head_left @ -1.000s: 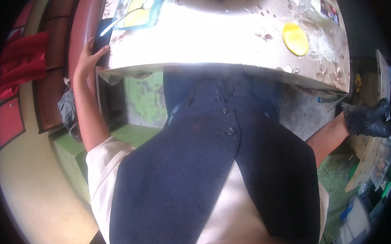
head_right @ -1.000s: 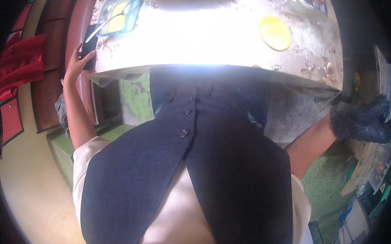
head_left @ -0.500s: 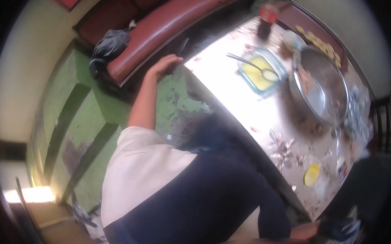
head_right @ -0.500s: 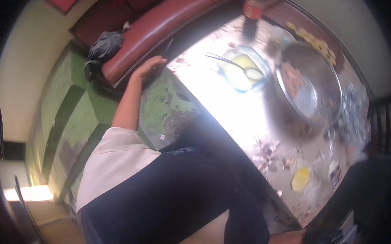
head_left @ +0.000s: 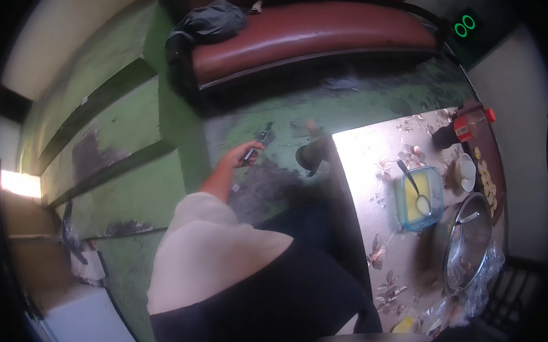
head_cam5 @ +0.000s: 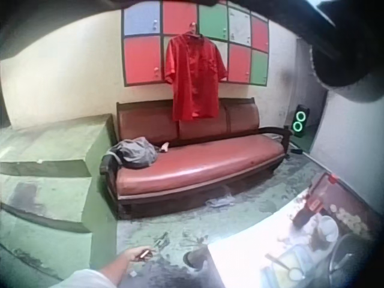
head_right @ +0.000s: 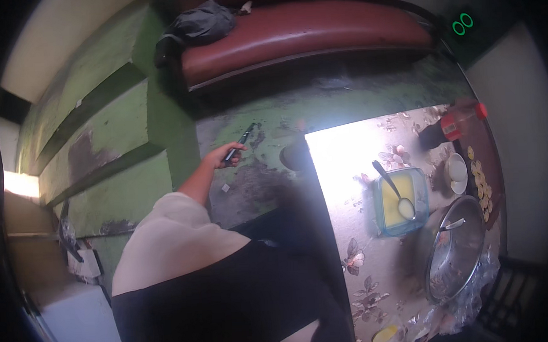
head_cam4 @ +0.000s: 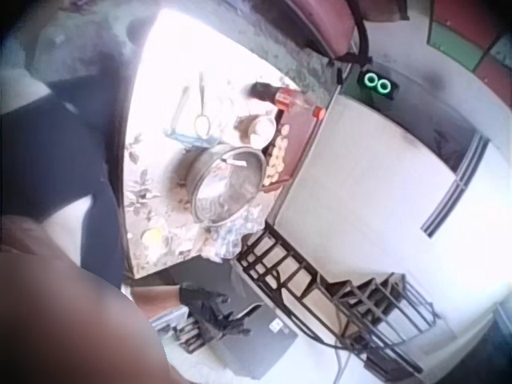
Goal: The person places a brown paste onto small yellow discs using a spoon, then folds the discs over the filling to form sealed packets. The person repeats this process multiple times, arranging the finished packets on a nearby tray.
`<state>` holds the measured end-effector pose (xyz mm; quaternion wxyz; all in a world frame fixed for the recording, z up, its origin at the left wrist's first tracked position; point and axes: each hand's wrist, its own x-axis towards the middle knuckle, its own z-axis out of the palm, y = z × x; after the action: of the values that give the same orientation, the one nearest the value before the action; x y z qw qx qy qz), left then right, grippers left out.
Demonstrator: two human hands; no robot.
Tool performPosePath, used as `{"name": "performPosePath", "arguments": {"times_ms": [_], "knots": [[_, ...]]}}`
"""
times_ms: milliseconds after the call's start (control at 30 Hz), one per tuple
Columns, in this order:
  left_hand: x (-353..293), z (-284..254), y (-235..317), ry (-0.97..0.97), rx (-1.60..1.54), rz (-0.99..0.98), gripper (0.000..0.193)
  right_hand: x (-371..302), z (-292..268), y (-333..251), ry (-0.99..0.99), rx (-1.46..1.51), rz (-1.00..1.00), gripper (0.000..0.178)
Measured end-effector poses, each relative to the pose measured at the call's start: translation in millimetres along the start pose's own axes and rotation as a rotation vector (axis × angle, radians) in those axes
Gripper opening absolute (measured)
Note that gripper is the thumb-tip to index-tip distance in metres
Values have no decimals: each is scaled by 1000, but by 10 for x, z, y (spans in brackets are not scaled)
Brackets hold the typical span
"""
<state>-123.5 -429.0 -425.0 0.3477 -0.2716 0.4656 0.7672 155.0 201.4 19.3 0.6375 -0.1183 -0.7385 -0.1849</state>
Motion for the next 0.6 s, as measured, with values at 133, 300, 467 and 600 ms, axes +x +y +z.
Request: {"name": "performPosePath", "arguments": {"times_ms": [133, 300, 467, 600], "knots": [[-172, -142, 221, -319, -111, 207, 42, 220, 14, -462, -194, -35, -73, 71], [-286, 736, 1095, -268, -74, 219, 55, 310, -289, -348, -300, -85, -67, 71], [-346, 2311, 1657, -354, 378, 363, 51, 201, -1058, -88, -372, -365, 12, 74], [-1061, 3597, 2172, -643, 586, 551, 49, -123, -1884, 88, -471, -548, 213, 73]]}}
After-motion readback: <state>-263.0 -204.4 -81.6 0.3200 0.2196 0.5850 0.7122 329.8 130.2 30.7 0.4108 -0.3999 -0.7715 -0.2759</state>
